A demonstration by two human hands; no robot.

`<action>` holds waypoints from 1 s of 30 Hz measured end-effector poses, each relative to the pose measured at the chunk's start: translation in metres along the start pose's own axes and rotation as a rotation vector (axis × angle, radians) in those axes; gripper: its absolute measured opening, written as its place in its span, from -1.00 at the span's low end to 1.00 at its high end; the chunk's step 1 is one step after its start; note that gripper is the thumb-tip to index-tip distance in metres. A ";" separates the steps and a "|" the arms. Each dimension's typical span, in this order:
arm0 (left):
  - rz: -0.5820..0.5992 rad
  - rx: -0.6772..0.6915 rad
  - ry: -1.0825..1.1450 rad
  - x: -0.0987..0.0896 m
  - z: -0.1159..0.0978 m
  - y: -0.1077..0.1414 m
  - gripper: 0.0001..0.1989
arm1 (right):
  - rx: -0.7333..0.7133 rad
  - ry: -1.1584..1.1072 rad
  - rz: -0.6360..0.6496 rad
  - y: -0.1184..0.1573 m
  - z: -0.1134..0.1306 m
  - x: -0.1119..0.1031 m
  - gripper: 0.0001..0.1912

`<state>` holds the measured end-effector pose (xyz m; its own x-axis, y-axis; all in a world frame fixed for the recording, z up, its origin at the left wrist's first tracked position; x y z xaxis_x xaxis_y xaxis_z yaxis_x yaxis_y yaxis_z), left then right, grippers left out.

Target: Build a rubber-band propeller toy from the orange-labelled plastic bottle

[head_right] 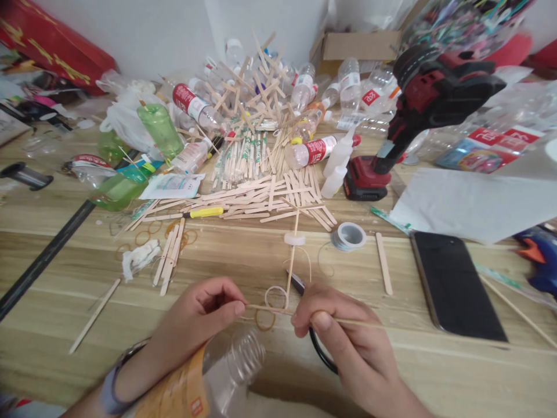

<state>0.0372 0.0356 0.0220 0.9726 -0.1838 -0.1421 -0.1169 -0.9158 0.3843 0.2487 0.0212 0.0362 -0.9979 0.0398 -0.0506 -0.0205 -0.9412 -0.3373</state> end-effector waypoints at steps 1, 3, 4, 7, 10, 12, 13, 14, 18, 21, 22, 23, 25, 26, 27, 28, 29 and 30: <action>0.000 -0.002 0.002 0.000 0.000 0.000 -0.86 | -0.001 -0.003 -0.001 -0.001 0.001 0.000 -0.74; -0.001 -0.005 0.002 0.001 -0.001 -0.001 -0.86 | -0.004 -0.005 -0.006 -0.001 0.002 0.001 -0.74; -0.004 -0.005 -0.001 0.001 -0.002 -0.001 -0.86 | -0.002 -0.006 -0.004 -0.002 0.002 0.001 -0.74; -0.004 -0.014 -0.006 0.001 -0.003 -0.001 -0.86 | -0.001 -0.014 0.006 -0.001 0.001 0.000 -0.73; -0.003 -0.010 -0.006 0.001 -0.003 -0.001 -0.86 | -0.003 -0.028 0.018 0.000 0.001 0.000 -0.74; -0.005 -0.006 -0.007 0.001 -0.002 -0.001 -0.86 | -0.006 -0.029 0.015 0.001 0.001 -0.001 -0.74; -0.003 -0.005 -0.009 0.001 -0.002 -0.001 -0.86 | -0.005 -0.026 0.014 0.001 0.001 -0.001 -0.74; -0.004 -0.005 -0.009 0.001 -0.002 0.000 -0.87 | -0.008 -0.022 0.013 0.002 0.001 -0.001 -0.74; -0.008 -0.003 -0.003 0.001 -0.001 0.000 -0.87 | -0.018 -0.004 0.020 0.001 0.002 -0.002 -0.73; -0.008 -0.009 0.006 0.001 0.000 0.000 -0.87 | -0.028 0.002 0.019 0.000 0.002 -0.001 -0.74; -0.005 -0.008 0.007 0.001 0.000 -0.001 -0.87 | -0.033 0.004 0.017 -0.001 0.002 -0.001 -0.74; -0.004 -0.008 0.007 0.001 0.000 -0.001 -0.87 | -0.032 0.005 0.016 -0.001 0.002 -0.001 -0.74; 0.000 -0.011 0.009 0.001 0.001 -0.001 -0.86 | -0.027 0.006 0.020 -0.001 0.001 0.000 -0.74; 0.000 -0.013 0.009 0.001 0.001 -0.001 -0.87 | -0.021 0.004 0.022 0.000 0.000 0.000 -0.74; -0.002 -0.015 0.007 0.001 0.001 -0.001 -0.87 | -0.013 0.000 0.024 0.000 -0.001 0.000 -0.74; -0.003 -0.013 0.004 0.001 0.000 -0.001 -0.87 | -0.007 -0.003 0.026 0.001 -0.001 0.000 -0.74; -0.004 -0.010 0.001 0.001 0.000 -0.001 -0.87 | -0.002 -0.005 0.025 0.001 -0.002 0.000 -0.74; -0.004 -0.006 -0.003 0.001 0.000 -0.001 -0.87 | -0.002 -0.006 0.024 0.001 -0.001 0.000 -0.74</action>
<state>0.0383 0.0360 0.0221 0.9726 -0.1810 -0.1461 -0.1118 -0.9145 0.3889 0.2488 0.0207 0.0345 -0.9985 0.0153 -0.0535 0.0037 -0.9411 -0.3380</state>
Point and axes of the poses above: each hand's wrist, its own y-axis away from the middle knuckle, its own x-axis out of the palm, z = x × y, the point moved 3 cm from there along -y, towards the middle knuckle, and after that the axes turned 13 degrees about -z, right-handed, at the moved point
